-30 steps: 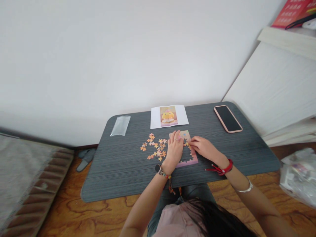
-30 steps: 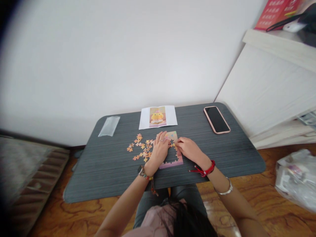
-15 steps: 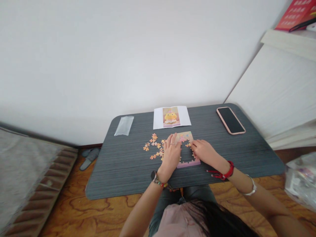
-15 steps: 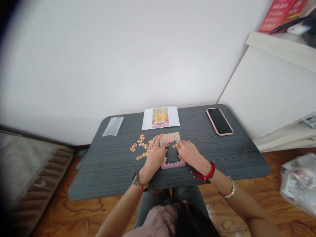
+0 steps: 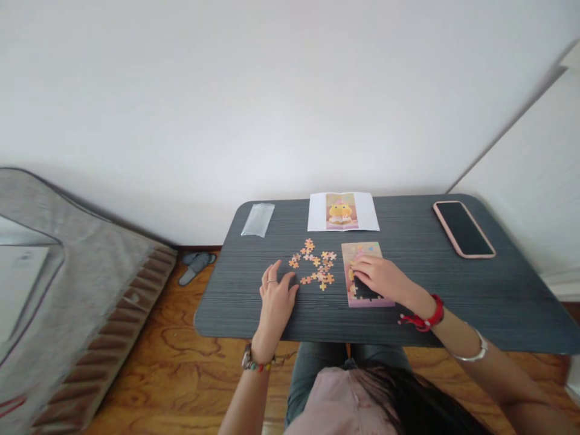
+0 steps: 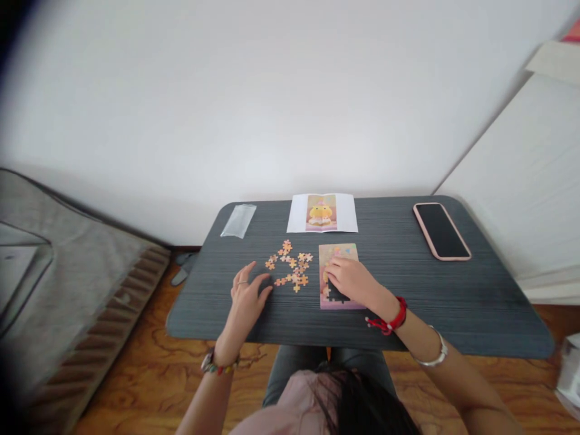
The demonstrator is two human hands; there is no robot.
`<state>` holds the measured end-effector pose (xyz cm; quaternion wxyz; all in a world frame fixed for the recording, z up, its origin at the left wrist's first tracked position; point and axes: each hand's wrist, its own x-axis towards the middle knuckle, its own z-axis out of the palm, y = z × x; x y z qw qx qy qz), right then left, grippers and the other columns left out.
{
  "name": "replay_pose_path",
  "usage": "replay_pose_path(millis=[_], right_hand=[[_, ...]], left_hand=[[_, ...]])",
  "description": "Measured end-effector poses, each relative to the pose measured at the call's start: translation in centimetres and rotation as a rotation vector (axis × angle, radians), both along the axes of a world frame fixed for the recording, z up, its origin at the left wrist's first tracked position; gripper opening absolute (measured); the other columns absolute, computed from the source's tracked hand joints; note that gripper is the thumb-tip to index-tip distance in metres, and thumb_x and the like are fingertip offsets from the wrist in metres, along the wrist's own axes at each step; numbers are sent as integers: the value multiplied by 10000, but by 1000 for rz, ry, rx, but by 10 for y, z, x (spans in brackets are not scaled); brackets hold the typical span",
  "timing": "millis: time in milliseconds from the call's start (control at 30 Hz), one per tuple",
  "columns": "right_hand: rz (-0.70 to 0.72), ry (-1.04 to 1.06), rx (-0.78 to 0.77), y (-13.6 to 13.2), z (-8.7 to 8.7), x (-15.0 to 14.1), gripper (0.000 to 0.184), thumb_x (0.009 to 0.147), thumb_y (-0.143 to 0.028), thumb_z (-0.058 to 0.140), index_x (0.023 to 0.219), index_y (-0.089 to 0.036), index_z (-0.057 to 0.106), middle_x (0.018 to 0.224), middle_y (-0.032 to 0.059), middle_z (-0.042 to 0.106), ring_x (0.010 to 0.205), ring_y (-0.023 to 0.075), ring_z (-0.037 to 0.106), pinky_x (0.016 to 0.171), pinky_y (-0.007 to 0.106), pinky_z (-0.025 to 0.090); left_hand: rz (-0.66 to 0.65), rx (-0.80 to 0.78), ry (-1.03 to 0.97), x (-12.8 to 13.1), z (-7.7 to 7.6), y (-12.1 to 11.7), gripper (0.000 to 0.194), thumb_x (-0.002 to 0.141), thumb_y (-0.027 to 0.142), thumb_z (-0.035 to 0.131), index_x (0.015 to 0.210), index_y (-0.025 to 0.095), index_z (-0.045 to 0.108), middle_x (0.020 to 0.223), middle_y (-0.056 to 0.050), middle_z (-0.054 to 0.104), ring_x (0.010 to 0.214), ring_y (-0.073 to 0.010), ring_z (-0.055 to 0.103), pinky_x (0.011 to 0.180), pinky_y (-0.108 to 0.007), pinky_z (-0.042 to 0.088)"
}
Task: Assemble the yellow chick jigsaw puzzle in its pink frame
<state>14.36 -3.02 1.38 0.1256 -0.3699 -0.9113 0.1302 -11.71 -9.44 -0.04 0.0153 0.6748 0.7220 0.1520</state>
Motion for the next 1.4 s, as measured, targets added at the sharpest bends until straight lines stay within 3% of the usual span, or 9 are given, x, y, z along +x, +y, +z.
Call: replay_pose_path(millis=[100, 267, 633, 800, 933, 1200, 1400], right_hand=[[98, -54, -48, 7, 0, -21, 209, 867, -141, 447, 842, -156, 654, 873, 88, 636, 826, 196, 588, 752, 330, 467], [143, -29, -97, 13, -5, -45, 158, 852, -142, 488, 897, -163, 638, 891, 77, 611, 823, 190, 582, 733, 313, 460], [-8, 26, -142, 51, -6, -49, 160, 849, -188, 524, 970, -159, 626, 910, 72, 580, 838, 179, 574, 757, 289, 450], [129, 31, -200, 40, -5, -57, 140, 842, -218, 546, 934, -168, 639, 902, 61, 558, 803, 164, 564, 747, 283, 450], [207, 14, -217, 26, -9, -65, 144, 858, -227, 524, 895, -155, 644, 905, 76, 568, 817, 181, 563, 740, 300, 452], [223, -92, -91, 27, -3, -63, 164, 880, -262, 502, 852, -142, 609, 893, 78, 582, 802, 189, 559, 715, 305, 446], [93, -166, -1, 28, -1, -61, 185, 906, -208, 438, 930, -129, 604, 916, 96, 597, 819, 197, 565, 734, 314, 448]], left_hand=[[-10, -10, -30, 6, 0, 1, 185, 758, 204, 613, 935, 213, 667, 1308, -126, 441, 1202, -315, 404, 883, -482, 467], [-33, -3, -49, 10, 1, 7, 181, 770, 215, 599, 942, 214, 656, 1307, -114, 438, 1219, -306, 382, 890, -482, 461], [35, -21, -69, 10, -1, 28, 261, 741, 141, 608, 990, 212, 635, 1294, -118, 443, 1216, -302, 386, 897, -473, 459], [29, -6, -105, 13, 3, 23, 259, 752, 134, 598, 998, 205, 635, 1306, -124, 426, 1229, -306, 369, 929, -481, 436], [-47, 12, -173, 14, -2, 16, 189, 753, 194, 626, 940, 214, 652, 1306, -111, 418, 1229, -292, 364, 959, -466, 414], [-89, 39, -185, 16, -9, 9, 100, 783, 212, 594, 858, 202, 659, 1285, -110, 412, 1208, -304, 363, 917, -477, 439], [-157, 75, -194, 22, -3, 10, 169, 779, 136, 572, 897, 218, 662, 1282, -89, 415, 1208, -285, 355, 968, -479, 404]])
